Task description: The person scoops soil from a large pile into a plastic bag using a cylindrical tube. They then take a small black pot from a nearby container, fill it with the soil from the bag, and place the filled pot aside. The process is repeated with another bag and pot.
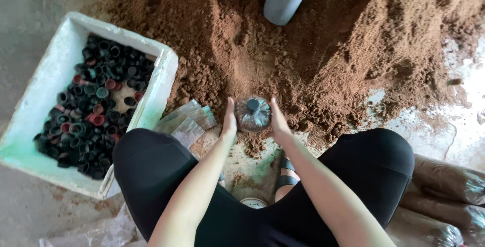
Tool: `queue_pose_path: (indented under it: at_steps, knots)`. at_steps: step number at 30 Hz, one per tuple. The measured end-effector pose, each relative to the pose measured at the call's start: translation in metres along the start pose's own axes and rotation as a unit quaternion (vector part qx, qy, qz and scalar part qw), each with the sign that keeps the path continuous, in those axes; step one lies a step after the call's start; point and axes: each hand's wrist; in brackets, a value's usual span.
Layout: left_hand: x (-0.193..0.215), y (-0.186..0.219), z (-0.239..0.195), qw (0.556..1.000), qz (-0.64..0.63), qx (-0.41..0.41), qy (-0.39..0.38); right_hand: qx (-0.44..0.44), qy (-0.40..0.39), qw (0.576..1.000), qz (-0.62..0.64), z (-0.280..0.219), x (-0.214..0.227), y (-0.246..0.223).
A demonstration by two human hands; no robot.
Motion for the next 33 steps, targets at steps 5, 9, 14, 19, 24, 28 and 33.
queue_pose_path:
  at_steps: [5, 9, 14, 19, 24, 28, 33]
  knots:
    - [-0.001, -0.02, 0.072, 0.985, -0.06, 0.154, 0.038, -0.03, 0.002, 0.994, 0.103, -0.009, -0.026, -0.018]
    - [-0.007, -0.023, 0.053, 0.978, -0.095, 0.176, 0.063, -0.012, 0.037, 0.988, 0.152, 0.009, -0.016, -0.006]
    - [-0.082, 0.035, -0.024, 0.991, -0.026, 0.133, 0.009, 0.04, 0.058, 0.991, 0.117, 0.007, 0.041, -0.04]
    - [-0.195, 0.076, -0.096, 0.988, 0.0, 0.094, -0.12, 0.111, 0.075, 0.971, 0.2, -0.068, 0.101, -0.153]
    - [-0.317, 0.083, -0.154, 0.96, 0.115, 0.059, -0.246, 0.219, 0.181, 0.926, 0.248, -0.163, 0.198, -0.235]
    - [-0.399, 0.03, -0.179, 0.938, 0.086, 0.091, -0.322, 0.28, 0.24, 0.904, 0.216, -0.166, 0.311, -0.193]
    - [-0.447, -0.08, -0.192, 0.924, 0.105, 0.11, -0.35, 0.291, 0.392, 0.841, 0.234, -0.186, 0.413, -0.13]
Point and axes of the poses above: each hand's wrist, its own z-axis towards the middle knuckle, its own x-axis out of the back of the hand, y = z × x, and after that the axes turned 14 degrees about x, right-handed
